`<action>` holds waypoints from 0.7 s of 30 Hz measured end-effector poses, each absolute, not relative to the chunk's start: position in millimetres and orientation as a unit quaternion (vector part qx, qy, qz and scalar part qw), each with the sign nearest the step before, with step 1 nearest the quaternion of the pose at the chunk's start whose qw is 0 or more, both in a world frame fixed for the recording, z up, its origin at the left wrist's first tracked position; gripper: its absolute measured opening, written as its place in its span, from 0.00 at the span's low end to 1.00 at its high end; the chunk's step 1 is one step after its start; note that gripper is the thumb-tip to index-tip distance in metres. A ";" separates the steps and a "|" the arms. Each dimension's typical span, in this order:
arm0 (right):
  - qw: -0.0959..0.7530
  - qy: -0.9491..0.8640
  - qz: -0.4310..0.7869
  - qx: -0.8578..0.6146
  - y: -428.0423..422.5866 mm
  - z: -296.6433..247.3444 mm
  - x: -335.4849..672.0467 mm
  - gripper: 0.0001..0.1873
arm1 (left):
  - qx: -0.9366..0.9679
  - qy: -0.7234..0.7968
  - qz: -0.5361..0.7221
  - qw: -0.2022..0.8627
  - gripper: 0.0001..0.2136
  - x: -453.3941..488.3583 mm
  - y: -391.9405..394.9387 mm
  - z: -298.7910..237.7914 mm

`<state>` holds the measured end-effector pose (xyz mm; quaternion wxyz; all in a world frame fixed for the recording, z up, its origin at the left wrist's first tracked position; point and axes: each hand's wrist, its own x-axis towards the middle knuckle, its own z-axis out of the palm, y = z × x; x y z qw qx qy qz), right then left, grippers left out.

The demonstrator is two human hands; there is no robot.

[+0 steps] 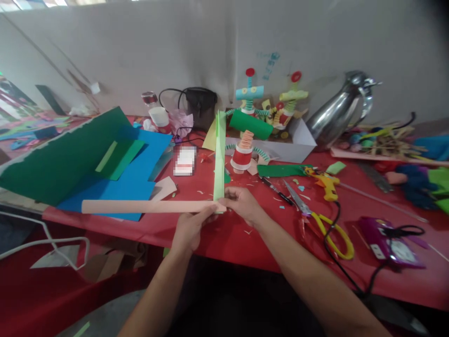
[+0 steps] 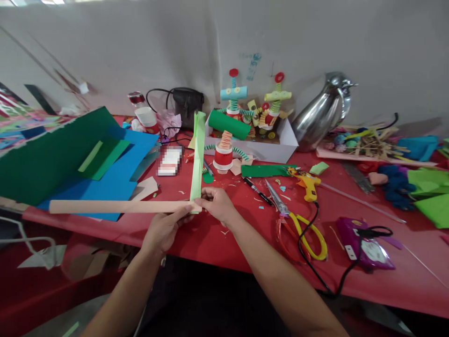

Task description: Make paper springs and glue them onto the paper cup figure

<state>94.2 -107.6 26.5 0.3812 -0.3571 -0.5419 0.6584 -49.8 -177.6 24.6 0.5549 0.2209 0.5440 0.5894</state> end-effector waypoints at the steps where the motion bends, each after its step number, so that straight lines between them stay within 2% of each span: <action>1: 0.387 -0.541 0.655 -0.359 -107.4 26.0 93.9 0.15 | 0.226 0.545 0.585 0.557 0.16 -50.3 -177.2 24.8; 6: 0.404 -0.542 0.647 -0.353 -106.7 23.6 92.7 0.17 | 0.248 0.552 0.568 0.557 0.16 -49.8 -175.8 27.3; 21: 0.384 -0.539 0.674 -0.328 -106.7 27.5 94.0 0.18 | 0.225 0.550 0.570 0.568 0.14 -52.1 -175.5 27.2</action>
